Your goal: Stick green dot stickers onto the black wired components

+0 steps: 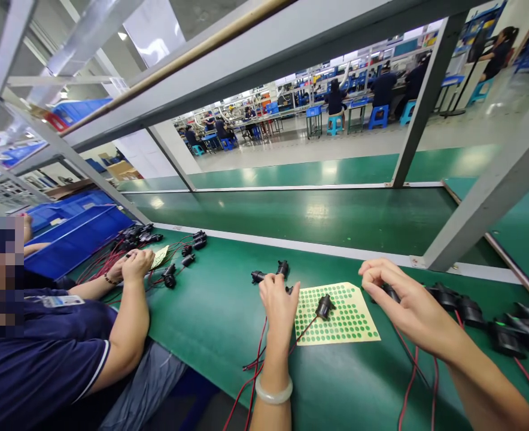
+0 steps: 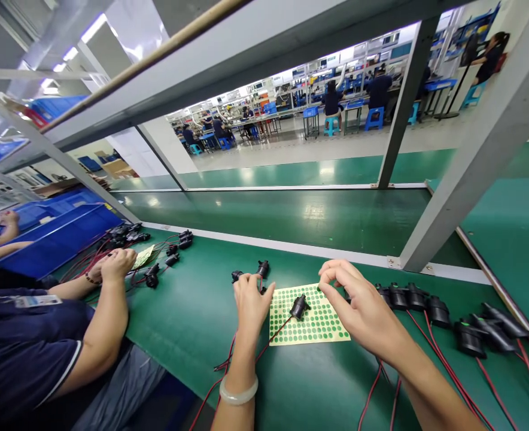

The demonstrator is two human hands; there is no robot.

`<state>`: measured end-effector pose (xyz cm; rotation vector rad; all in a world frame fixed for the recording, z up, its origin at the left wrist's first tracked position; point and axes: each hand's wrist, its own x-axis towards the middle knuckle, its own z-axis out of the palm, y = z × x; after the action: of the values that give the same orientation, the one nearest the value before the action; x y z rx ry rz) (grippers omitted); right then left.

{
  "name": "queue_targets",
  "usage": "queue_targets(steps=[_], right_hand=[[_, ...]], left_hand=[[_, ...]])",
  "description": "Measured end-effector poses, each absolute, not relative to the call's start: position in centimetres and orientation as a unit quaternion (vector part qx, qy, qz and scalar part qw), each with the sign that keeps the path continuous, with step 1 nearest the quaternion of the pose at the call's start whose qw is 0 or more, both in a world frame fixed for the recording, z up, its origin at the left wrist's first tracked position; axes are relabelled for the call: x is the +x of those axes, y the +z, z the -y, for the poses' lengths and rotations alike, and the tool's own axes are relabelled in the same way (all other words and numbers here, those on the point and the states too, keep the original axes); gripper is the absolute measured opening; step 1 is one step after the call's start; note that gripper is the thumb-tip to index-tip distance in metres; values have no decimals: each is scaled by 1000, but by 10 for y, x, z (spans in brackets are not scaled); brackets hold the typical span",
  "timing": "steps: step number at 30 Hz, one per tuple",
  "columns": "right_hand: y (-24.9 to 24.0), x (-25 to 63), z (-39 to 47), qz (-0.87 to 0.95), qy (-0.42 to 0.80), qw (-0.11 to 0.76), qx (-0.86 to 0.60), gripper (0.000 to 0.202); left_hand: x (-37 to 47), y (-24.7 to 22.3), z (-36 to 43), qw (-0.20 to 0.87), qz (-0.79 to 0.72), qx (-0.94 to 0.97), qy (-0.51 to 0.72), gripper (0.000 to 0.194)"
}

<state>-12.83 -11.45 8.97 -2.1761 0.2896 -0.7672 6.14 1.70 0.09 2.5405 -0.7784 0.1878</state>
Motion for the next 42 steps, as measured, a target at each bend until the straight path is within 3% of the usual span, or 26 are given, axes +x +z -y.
queue_targets(steps=[7, 13, 16, 24, 29, 32, 38, 42], right_hand=[[88, -128, 116, -113, -305, 390, -862, 17], [96, -130, 114, -100, -302, 402, -858, 18], [100, -132, 113, -105, -307, 411, -852, 21], [107, -138, 110, -114, -330, 446, -824, 23], [112, -142, 100, -106, -336, 482, -802, 24], [110, -139, 94, -112, -331, 486, -801, 23], [104, -129, 94, -131, -321, 477, -808, 23], [101, -128, 98, -149, -328, 447, -819, 20]], left_hand=[[99, -10, -4, 211, 218, 952, 40, 39], [120, -11, 16, 249, 232, 940, 11, 17], [122, -7, 14, 305, 259, 916, 2, 13], [69, 37, 0, 537, 371, 757, 30, 43], [11, 40, 2, 618, 392, 681, 36, 25], [-12, 32, 6, 631, 374, 679, -23, 26], [-21, 21, 11, 703, 341, 540, -314, 41], [-21, 22, 8, 711, 360, 524, -301, 31]])
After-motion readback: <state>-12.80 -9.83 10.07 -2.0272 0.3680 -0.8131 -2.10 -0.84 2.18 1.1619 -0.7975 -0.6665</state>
